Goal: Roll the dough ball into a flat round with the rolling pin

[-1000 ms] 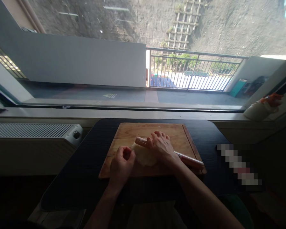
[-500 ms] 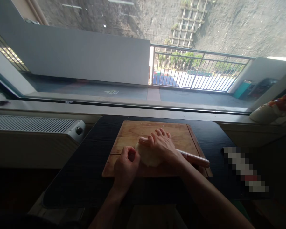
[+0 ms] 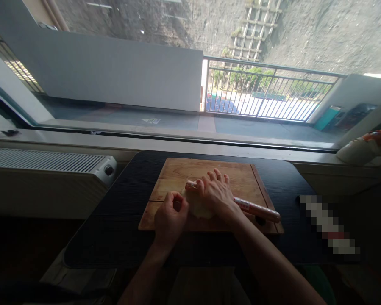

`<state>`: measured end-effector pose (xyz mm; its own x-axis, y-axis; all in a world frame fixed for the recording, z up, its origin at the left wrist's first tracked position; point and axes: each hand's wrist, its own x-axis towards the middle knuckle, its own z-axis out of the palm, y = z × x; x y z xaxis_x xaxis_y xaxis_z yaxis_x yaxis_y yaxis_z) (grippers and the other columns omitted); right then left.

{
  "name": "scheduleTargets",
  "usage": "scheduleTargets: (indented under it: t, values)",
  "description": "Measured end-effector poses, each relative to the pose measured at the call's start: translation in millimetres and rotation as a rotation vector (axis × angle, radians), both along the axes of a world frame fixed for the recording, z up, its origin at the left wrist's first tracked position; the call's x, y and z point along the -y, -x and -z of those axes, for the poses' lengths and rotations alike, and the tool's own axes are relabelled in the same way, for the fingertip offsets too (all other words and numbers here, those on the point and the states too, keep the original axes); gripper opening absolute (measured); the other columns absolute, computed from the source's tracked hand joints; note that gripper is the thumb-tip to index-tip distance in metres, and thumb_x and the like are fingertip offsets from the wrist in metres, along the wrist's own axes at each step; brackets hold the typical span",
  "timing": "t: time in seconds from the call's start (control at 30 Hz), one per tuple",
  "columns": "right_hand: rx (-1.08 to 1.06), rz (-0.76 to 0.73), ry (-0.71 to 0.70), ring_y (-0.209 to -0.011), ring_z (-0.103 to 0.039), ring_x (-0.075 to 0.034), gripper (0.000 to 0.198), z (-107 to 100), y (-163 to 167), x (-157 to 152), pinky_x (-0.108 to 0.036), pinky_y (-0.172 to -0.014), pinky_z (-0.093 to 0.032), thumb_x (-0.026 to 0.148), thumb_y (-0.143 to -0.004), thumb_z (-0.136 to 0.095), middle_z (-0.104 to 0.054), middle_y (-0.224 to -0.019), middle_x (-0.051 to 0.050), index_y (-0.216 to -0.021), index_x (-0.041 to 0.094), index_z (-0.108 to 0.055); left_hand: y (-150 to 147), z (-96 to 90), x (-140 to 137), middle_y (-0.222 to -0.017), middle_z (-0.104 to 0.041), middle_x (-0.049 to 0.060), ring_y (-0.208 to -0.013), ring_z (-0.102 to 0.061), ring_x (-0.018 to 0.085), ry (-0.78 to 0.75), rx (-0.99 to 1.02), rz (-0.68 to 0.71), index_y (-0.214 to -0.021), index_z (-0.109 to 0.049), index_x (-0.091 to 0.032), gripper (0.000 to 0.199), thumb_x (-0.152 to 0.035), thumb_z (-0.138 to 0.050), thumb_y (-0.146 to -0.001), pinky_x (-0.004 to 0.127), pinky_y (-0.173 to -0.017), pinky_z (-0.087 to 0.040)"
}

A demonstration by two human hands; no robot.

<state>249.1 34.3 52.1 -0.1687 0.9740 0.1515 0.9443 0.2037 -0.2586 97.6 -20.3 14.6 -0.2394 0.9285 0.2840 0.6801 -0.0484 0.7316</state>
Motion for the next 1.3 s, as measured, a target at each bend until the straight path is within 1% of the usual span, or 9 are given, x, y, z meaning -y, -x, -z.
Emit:
scheduleTargets:
  t: [0.13,0.33,0.43,0.57,0.7,0.83,1.0,1.13,1.3]
  values:
    - [-0.044,0.106,0.103,-0.130,-0.022,-0.029,0.049,-1.8,-7.2,-20.5,-0.054,-0.101,-0.017,0.044,-0.093,-0.019,-0.044,-0.132,-0.014,-0.106,0.017,-0.059,0.2,1.4,0.0,-0.070,-0.060,-0.003,-0.064,-0.058,0.014,-0.009,0.002,-0.011,-0.078,-0.049,-0.024,0.016,-0.039,-0.052,-0.077,0.024,-0.061,-0.043]
    - [-0.095,0.012,-0.042,-0.132,-0.020,-0.024,0.043,3.3,0.3,-3.6,-0.047,-0.105,-0.016,0.041,-0.094,-0.021,-0.045,-0.131,-0.008,-0.108,0.021,-0.057,-0.1,2.6,0.3,-0.072,-0.058,-0.002,-0.064,-0.057,0.014,-0.057,-0.027,-0.009,-0.081,-0.050,-0.023,0.014,-0.036,-0.051,-0.078,0.026,-0.062,-0.045]
    - [-0.183,-0.022,0.022,-0.131,-0.025,-0.022,0.040,-3.3,-6.3,-3.0,-0.041,-0.104,-0.022,0.037,-0.094,-0.025,-0.045,-0.132,-0.007,-0.118,0.021,-0.053,-6.0,-10.2,-3.6,-0.093,-0.057,0.006,-0.085,-0.057,0.020,-0.216,-0.143,-0.038,-0.095,-0.054,-0.020,0.020,-0.030,-0.050,-0.078,0.032,-0.076,-0.047]
    - [-0.276,-0.124,0.057,-0.127,-0.034,-0.016,0.041,-12.0,-45.1,15.8,-0.033,-0.102,-0.028,0.033,-0.093,-0.027,-0.040,-0.138,-0.005,-0.128,0.021,-0.046,-19.1,-33.4,-13.1,-0.125,-0.050,0.008,-0.120,-0.041,0.024,-0.331,-0.377,0.258,-0.119,-0.051,-0.022,0.038,-0.020,-0.043,-0.082,0.041,-0.103,-0.030]
    - [-0.127,-0.040,-0.015,-0.123,-0.039,-0.022,0.041,-3.2,-108.9,60.6,-0.037,-0.101,-0.030,0.040,-0.084,-0.048,-0.046,-0.133,-0.008,-0.121,0.022,-0.053,-34.3,-36.9,-19.8,-0.112,-0.060,0.004,-0.111,-0.047,0.022,-0.253,-0.457,0.455,-0.108,-0.058,-0.024,0.028,-0.024,-0.041,-0.085,0.043,-0.104,-0.025]
    - [-0.042,-0.074,0.000,-0.102,-0.052,-0.020,0.033,5.2,-142.5,78.4,-0.033,-0.088,-0.038,0.031,-0.083,-0.051,-0.058,-0.113,-0.005,-0.115,0.028,-0.055,-48.5,-30.7,-23.6,-0.091,-0.060,0.007,-0.092,-0.052,0.022,-0.238,-0.525,0.289,-0.088,-0.060,-0.021,0.025,-0.030,-0.037,-0.088,0.043,-0.096,-0.031]
    - [-0.063,-0.120,-0.156,-0.098,-0.052,-0.019,0.028,-3.0,-115.2,59.0,-0.031,-0.088,-0.035,0.028,-0.085,-0.050,-0.060,-0.106,-0.002,-0.112,0.028,-0.056,-35.7,-39.8,-33.7,-0.084,-0.060,0.009,-0.085,-0.054,0.024,-0.230,-0.629,0.061,-0.079,-0.058,-0.020,0.028,-0.033,-0.035,-0.088,0.042,-0.085,-0.034]
    - [-0.124,-0.230,-0.098,-0.096,-0.053,-0.017,0.022,-8.2,-92.6,51.6,-0.029,-0.086,-0.034,0.032,-0.087,-0.049,-0.062,-0.102,0.000,-0.105,0.029,-0.060,-13.2,-41.3,-32.4,-0.090,-0.062,0.010,-0.089,-0.056,0.024,-0.150,-0.692,0.030,-0.087,-0.061,-0.020,0.026,-0.031,-0.038,-0.086,0.041,-0.085,-0.036]
    - [-0.149,-0.054,-0.143,-0.096,-0.052,-0.017,0.029,1.1,-85.8,56.5,-0.029,-0.085,-0.033,0.032,-0.094,-0.033,-0.062,-0.101,-0.002,-0.103,0.026,-0.060,-18.8,-26.6,-30.5,-0.124,-0.056,0.011,-0.120,-0.045,0.026,-0.206,-0.706,0.137,-0.117,-0.056,-0.019,0.038,-0.035,-0.035,-0.088,0.047,-0.106,-0.019]
